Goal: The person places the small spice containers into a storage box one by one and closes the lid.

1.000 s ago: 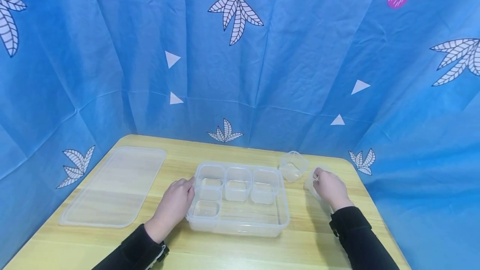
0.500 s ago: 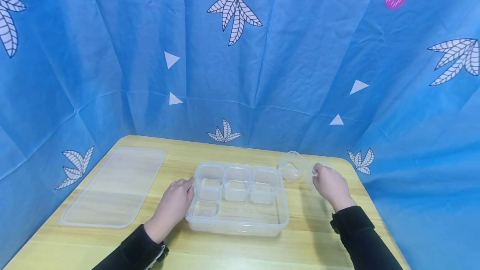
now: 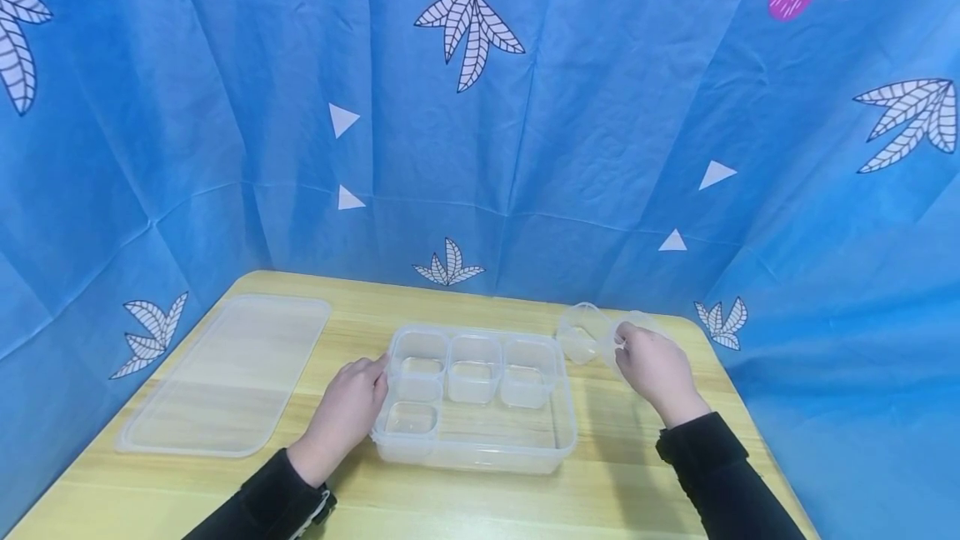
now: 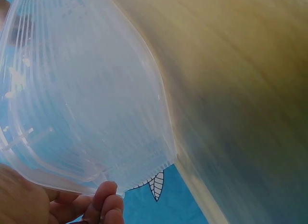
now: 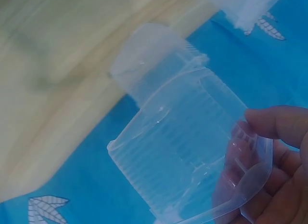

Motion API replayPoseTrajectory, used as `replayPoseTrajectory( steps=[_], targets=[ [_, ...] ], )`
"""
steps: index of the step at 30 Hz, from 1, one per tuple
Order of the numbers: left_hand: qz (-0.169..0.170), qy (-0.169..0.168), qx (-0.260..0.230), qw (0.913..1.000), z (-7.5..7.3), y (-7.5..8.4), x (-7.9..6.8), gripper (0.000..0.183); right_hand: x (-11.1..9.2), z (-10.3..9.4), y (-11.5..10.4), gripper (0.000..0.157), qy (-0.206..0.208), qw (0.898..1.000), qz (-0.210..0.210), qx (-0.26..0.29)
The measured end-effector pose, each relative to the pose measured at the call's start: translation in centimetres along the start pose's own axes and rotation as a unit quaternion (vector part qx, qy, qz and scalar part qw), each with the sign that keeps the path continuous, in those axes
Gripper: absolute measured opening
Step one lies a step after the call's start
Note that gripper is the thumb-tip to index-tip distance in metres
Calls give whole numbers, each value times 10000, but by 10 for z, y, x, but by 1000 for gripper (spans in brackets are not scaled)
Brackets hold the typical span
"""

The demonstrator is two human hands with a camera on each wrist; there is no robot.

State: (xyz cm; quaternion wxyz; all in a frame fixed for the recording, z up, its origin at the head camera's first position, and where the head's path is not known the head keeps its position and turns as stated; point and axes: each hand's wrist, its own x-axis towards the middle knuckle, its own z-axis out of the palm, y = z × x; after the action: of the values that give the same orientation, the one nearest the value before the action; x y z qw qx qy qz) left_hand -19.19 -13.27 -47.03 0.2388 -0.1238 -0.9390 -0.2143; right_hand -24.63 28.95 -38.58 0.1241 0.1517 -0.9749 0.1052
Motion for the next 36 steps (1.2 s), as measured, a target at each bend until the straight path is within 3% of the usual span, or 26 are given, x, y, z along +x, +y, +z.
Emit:
replayPoseTrajectory(
  steps=[16, 36],
  targets=[
    [36, 74, -76, 9999, 0, 1, 1, 29, -4, -17, -46, 19, 389, 9976, -577, -55],
    [-175, -5, -220, 9996, 3, -1, 0, 30, -16, -7, -94, 21, 521, 9914, -1194, -129]
  ],
)
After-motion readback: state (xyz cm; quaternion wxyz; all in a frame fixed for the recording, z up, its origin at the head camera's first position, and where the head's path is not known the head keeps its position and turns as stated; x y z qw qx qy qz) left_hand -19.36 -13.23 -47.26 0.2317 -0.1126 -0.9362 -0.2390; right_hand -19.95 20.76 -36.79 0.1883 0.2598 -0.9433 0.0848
